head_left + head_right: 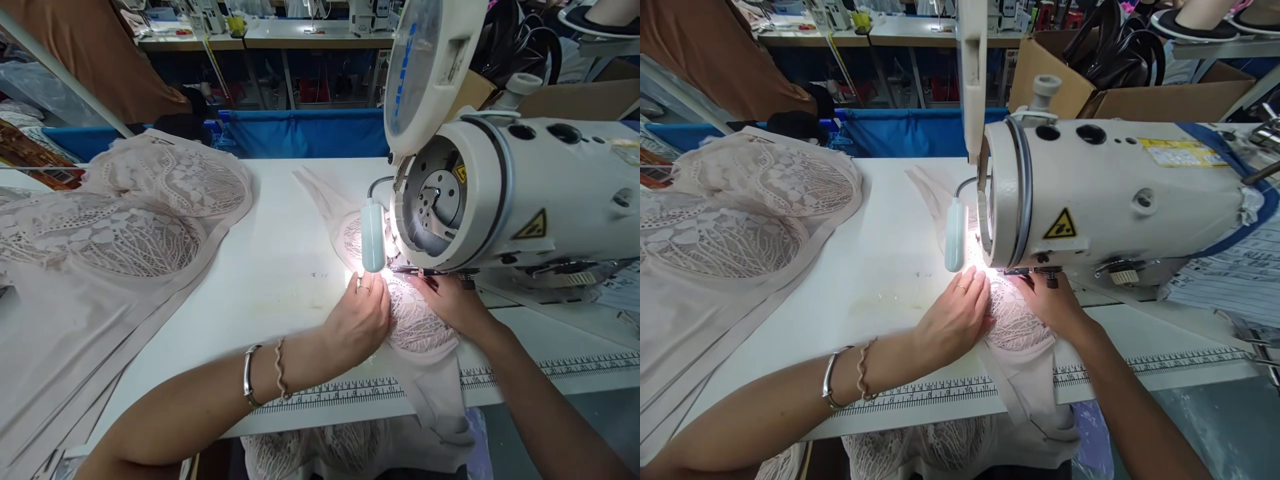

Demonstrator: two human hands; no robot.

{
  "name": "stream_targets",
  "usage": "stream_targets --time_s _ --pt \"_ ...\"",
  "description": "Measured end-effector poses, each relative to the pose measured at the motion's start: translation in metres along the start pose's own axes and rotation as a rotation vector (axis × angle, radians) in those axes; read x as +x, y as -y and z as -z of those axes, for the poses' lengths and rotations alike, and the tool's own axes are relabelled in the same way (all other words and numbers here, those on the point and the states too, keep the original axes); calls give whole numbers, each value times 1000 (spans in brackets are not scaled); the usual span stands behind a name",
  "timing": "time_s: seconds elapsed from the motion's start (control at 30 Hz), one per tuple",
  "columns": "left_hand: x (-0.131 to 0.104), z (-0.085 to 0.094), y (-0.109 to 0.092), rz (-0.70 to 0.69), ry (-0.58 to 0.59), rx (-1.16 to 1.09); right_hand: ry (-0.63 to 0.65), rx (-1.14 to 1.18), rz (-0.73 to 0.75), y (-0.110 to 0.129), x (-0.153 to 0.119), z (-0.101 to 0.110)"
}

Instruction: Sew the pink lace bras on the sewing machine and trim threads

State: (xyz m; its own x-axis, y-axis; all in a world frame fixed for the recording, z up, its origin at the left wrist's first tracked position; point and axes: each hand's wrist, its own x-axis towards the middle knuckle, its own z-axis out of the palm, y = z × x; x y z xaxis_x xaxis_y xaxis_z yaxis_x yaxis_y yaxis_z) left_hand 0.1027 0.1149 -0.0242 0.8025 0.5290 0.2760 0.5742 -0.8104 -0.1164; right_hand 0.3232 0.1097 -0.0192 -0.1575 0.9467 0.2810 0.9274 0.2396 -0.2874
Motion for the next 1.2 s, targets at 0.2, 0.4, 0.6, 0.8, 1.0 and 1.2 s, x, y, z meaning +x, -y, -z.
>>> stream_targets --time_s 0.2,0.4,0.6,0.8,1.0,1.2 --pt "-3 -9 7 -77 -37 38 89 -67 235 -10 -12 -3" --pt "-3 -5 20 -149 6 -17 89 -116 262 -6 -13 -5" --pt "1 -6 36 -133 -46 -162 74 -127 286 0 -12 0" --pt "8 0 56 -159 17 -208 17 -193 325 1 -11 -2" --pt "16 3 75 -153 62 -269 -23 -161 355 9 -7 -1" --pt "10 2 43 -85 -35 -311 54 -38 276 7 -10 -6"
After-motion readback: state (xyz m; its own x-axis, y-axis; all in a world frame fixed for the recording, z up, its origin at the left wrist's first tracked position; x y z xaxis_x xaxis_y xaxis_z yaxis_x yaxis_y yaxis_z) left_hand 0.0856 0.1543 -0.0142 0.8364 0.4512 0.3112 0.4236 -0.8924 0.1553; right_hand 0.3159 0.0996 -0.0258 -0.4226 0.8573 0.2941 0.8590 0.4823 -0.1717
